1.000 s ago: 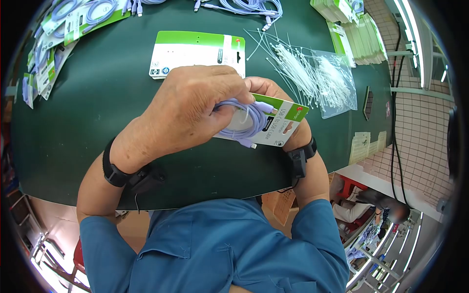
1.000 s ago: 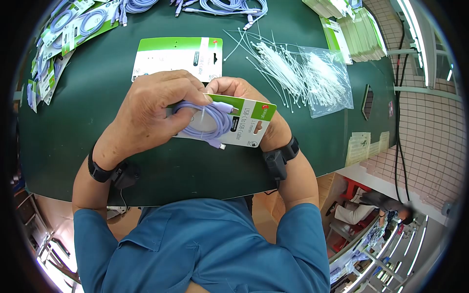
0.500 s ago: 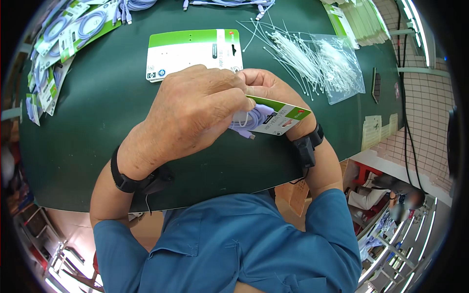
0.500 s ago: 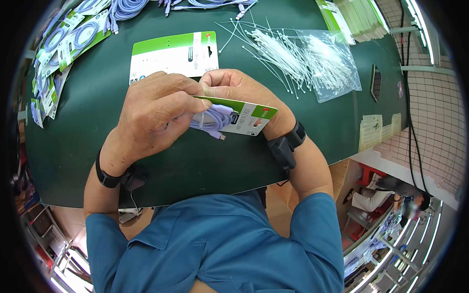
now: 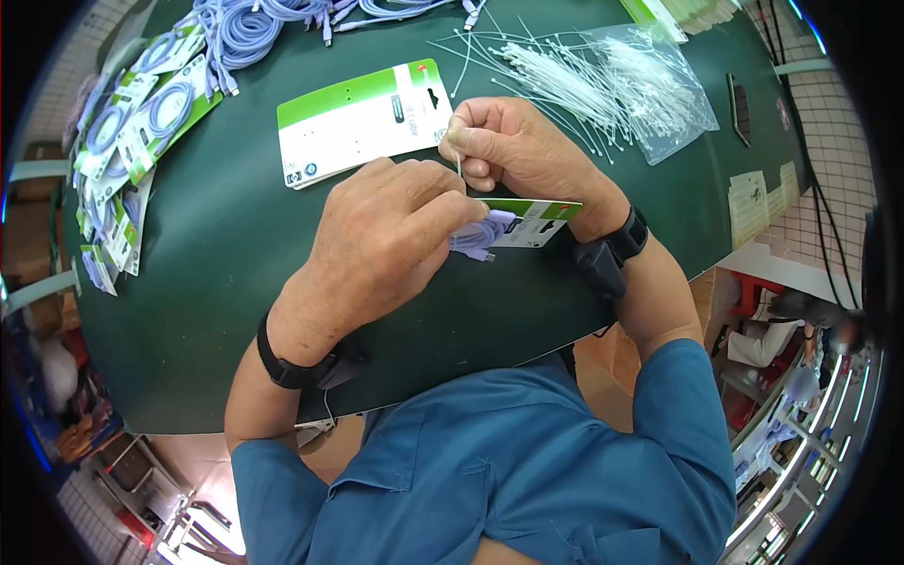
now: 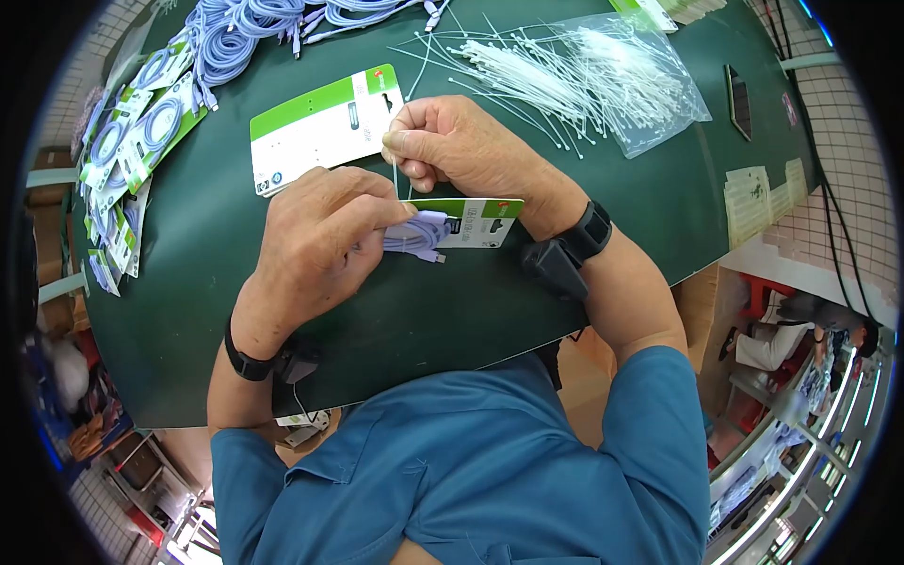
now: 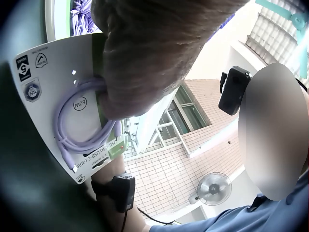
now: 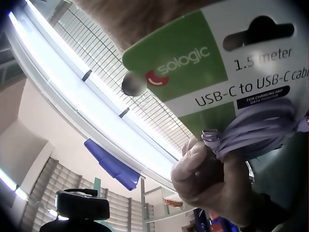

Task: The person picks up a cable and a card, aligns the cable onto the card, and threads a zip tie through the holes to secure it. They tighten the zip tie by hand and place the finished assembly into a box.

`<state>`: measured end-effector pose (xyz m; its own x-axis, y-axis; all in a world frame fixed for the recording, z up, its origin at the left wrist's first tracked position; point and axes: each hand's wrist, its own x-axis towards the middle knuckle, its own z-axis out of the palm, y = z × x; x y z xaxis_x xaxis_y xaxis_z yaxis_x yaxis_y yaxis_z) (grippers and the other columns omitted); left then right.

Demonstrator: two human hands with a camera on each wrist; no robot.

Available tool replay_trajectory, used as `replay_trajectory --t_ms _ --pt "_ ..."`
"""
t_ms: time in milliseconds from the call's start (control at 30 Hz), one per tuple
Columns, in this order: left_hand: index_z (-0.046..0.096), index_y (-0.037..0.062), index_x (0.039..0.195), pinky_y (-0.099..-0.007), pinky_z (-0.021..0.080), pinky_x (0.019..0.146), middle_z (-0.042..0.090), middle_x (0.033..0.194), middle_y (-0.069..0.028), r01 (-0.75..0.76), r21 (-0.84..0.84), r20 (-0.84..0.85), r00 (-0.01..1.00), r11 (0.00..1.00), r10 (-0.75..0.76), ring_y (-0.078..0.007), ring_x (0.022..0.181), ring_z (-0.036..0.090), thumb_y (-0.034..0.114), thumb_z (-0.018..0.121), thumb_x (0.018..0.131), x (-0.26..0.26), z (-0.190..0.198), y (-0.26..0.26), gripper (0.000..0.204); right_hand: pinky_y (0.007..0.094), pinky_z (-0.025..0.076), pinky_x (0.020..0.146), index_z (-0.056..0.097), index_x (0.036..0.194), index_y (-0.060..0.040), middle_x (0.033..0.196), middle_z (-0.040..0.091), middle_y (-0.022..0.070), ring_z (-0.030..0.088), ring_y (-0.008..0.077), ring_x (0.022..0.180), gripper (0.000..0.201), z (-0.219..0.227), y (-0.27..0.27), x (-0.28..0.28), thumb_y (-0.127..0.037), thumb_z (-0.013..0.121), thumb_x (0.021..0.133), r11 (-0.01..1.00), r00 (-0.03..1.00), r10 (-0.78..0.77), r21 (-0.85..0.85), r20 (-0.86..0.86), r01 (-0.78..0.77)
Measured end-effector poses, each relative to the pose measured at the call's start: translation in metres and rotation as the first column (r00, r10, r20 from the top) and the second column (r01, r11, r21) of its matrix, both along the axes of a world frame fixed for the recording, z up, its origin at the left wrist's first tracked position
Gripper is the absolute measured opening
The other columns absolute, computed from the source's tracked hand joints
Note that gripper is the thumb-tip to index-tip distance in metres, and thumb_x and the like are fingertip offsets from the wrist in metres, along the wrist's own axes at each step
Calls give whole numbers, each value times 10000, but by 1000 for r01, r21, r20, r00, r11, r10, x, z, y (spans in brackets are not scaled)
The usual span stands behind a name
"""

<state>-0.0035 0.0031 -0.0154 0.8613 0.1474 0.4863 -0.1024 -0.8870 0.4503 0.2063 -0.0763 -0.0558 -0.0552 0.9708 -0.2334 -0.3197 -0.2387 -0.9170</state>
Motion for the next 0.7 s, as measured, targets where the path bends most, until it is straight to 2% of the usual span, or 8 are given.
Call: replay_trajectory --t_ms 100,200,333,467,633,700 --pt "721 97 1065 -388 537 699 717 990 -71 23 18 -77 997 1000 -22 -293 773 665 -6 781 726 -2 9 -1 359 177 432 563 618 966 -22 804 593 -15 499 27 629 203 2 -2 0 -205 657 1044 1000 1000 -10 -11 18 11" --pt "723 87 1123 -387 545 705 714 990 -87 -52 -105 -91 995 993 42 -298 793 676 38 826 755 0 18 -13 385 175 430 562 619 972 -18 805 596 -10 515 27 628 186 6 -1 1 -187 649 1041 1000 997 20 -4 72 -20" --pt "718 66 1134 -388 551 704 706 980 -109 -39 -166 -106 994 985 21 -297 819 688 49 841 775 -2 8 -12 380 182 436 571 623 981 -16 809 599 -5 549 34 636 167 13 -4 -4 -173 642 1037 1000 995 7 27 95 -9" --pt "711 43 1124 -383 555 701 703 979 -124 -31 -247 -178 984 969 -14 -296 837 699 -12 817 775 -5 14 -12 369 199 498 609 652 934 -8 777 626 -6 604 56 629 228 13 -5 -7 -204 623 1047 997 995 -38 72 97 31" --pt "697 21 1130 -371 560 704 700 972 -126 -25 -205 -174 985 978 -12 -303 832 701 -30 816 767 -6 16 -17 386 202 460 614 623 978 -20 845 617 6 584 61 657 164 18 -7 -8 -172 630 1041 999 992 -11 52 123 4" --pt "689 38 1115 -397 547 695 673 962 -114 -58 -81 -180 983 995 42 -307 847 684 -21 793 766 -6 14 -24 369 202 461 623 619 974 -22 861 622 11 589 64 674 160 15 -5 -4 -166 622 1044 1000 993 15 21 114 -17"
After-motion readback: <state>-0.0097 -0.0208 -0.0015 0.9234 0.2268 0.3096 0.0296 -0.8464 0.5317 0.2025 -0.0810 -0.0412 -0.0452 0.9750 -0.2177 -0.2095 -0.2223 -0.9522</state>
